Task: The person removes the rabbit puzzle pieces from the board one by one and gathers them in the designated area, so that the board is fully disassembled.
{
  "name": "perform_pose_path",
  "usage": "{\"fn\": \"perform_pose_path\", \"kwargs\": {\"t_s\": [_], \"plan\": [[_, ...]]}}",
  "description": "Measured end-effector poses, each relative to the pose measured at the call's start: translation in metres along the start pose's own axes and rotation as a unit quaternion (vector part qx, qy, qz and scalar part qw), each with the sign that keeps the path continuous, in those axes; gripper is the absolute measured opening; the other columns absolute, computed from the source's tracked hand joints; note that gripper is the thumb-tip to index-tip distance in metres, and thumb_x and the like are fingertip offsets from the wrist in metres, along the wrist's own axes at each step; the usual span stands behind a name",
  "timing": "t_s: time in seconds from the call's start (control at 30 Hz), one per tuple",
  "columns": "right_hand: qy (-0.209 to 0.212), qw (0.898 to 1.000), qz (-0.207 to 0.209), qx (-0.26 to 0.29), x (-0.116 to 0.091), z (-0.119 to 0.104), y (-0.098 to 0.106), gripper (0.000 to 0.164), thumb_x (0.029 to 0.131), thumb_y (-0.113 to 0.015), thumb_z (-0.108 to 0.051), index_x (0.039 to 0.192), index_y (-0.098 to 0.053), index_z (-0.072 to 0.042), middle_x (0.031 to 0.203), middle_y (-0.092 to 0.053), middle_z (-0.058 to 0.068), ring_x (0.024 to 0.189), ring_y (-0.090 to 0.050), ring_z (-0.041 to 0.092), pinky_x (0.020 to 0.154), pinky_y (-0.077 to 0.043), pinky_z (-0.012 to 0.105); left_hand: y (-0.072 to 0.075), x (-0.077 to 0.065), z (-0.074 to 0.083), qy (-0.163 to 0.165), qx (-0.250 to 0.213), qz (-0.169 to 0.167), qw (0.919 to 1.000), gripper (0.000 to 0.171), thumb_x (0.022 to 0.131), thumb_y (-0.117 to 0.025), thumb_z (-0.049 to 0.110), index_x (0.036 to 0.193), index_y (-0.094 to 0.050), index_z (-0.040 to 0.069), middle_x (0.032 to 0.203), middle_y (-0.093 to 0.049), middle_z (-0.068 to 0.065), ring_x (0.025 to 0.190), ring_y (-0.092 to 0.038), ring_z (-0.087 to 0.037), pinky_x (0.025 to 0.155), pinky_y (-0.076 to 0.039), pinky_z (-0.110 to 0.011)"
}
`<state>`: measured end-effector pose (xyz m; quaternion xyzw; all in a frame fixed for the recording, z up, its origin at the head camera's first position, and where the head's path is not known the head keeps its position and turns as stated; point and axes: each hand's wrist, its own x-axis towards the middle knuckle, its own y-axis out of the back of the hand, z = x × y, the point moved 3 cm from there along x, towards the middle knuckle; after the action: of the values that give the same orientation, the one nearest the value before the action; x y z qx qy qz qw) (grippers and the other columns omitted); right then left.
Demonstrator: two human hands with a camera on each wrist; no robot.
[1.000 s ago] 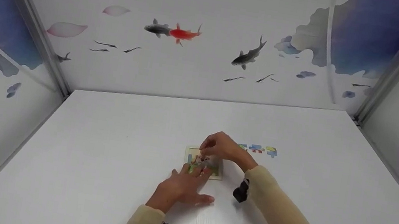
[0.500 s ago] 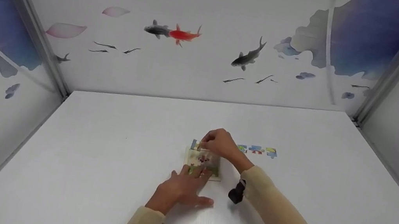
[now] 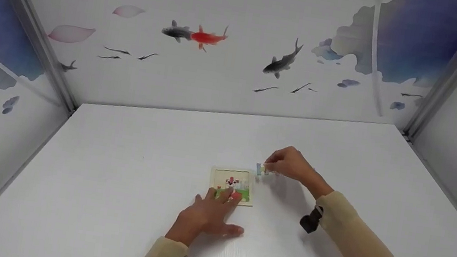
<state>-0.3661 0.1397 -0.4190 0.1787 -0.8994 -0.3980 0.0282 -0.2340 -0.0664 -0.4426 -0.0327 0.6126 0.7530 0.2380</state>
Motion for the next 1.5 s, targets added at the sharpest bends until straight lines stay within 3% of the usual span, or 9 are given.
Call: {"fn": "perform_pose_path", "kwargs": {"t_s": [0.17, 0.5, 0.83, 0.93, 1.1, 1.2, 1.5], "plan": [[-0.038, 0.999, -0.015, -0.013, -0.006, 0.024, 0.007, 0.023, 0.092, -0.070, -0.016, 0.107, -0.076, 0.001, 0.105, -0.075, 0.014, 0.082, -0.060, 0.014, 0.070, -0.048, 0.023, 0.002, -0.002, 0.001, 0.000, -0.005, 0.001, 1.0000, 0.085, 0.089, -0.060, 0.066, 0.159, -0.030, 0.028, 0.168, -0.023, 0.000, 0.155, -0.018, -0.037, 0.120, -0.024, -0.064], [-0.085, 0.996, 0.002, -0.009, -0.009, 0.041, 0.004, 0.020, 0.089, -0.074, -0.015, 0.103, -0.075, 0.000, 0.101, -0.072, 0.011, 0.081, -0.055, 0.015, 0.066, -0.044, 0.022, 0.002, -0.002, 0.001, 0.001, -0.017, 0.000, 0.9999, 0.084, 0.089, -0.061, 0.065, 0.159, -0.030, 0.028, 0.168, -0.023, 0.000, 0.156, -0.017, -0.038, 0.120, -0.022, -0.065], [-0.071, 0.997, 0.004, -0.015, -0.008, 0.046, 0.001, 0.010, 0.086, -0.077, -0.010, 0.094, -0.075, -0.004, 0.103, -0.072, 0.013, 0.094, -0.058, 0.022, 0.082, -0.049, 0.031, 0.001, -0.003, 0.000, -0.003, -0.013, 0.016, 0.9998, 0.084, 0.090, -0.061, 0.064, 0.159, -0.031, 0.026, 0.168, -0.024, -0.002, 0.155, -0.019, -0.038, 0.119, -0.024, -0.065], [-0.081, 0.997, 0.001, -0.014, -0.008, 0.048, 0.003, 0.012, 0.086, -0.077, -0.012, 0.096, -0.075, -0.005, 0.105, -0.072, 0.013, 0.094, -0.058, 0.022, 0.081, -0.049, 0.030, 0.001, -0.002, 0.001, 0.006, -0.017, 0.008, 0.9998, 0.084, 0.090, -0.060, 0.065, 0.158, -0.031, 0.027, 0.168, -0.023, -0.001, 0.155, -0.019, -0.037, 0.119, -0.025, -0.065], [-0.088, 0.996, 0.002, -0.003, -0.007, 0.031, 0.012, 0.021, 0.089, -0.076, -0.018, 0.104, -0.074, -0.003, 0.105, -0.072, 0.012, 0.088, -0.058, 0.018, 0.073, -0.049, 0.025, 0.004, -0.001, 0.006, 0.011, -0.025, 0.000, 0.9996, 0.080, 0.091, -0.057, 0.066, 0.157, -0.033, 0.029, 0.169, -0.021, 0.001, 0.156, -0.016, -0.035, 0.120, -0.023, -0.064], [-0.070, 0.997, 0.004, 0.004, -0.003, 0.013, 0.014, 0.022, 0.091, -0.074, -0.019, 0.107, -0.073, -0.004, 0.106, -0.072, 0.012, 0.089, -0.062, 0.019, 0.077, -0.053, 0.028, 0.002, 0.001, 0.011, -0.001, -0.013, 0.008, 0.9999, 0.078, 0.092, -0.056, 0.066, 0.157, -0.033, 0.029, 0.169, -0.022, 0.001, 0.157, -0.016, -0.035, 0.123, -0.020, -0.061], [-0.013, 1.000, -0.021, 0.001, 0.013, -0.034, -0.018, 0.018, 0.092, -0.074, -0.016, 0.107, -0.075, -0.006, 0.105, -0.073, 0.012, 0.092, -0.064, 0.021, 0.090, -0.056, 0.038, -0.002, 0.008, 0.024, -0.007, 0.018, 0.023, 0.9995, 0.076, 0.094, -0.054, 0.064, 0.157, -0.036, 0.026, 0.167, -0.029, 0.001, 0.153, -0.027, -0.035, 0.123, -0.025, -0.057]]}}
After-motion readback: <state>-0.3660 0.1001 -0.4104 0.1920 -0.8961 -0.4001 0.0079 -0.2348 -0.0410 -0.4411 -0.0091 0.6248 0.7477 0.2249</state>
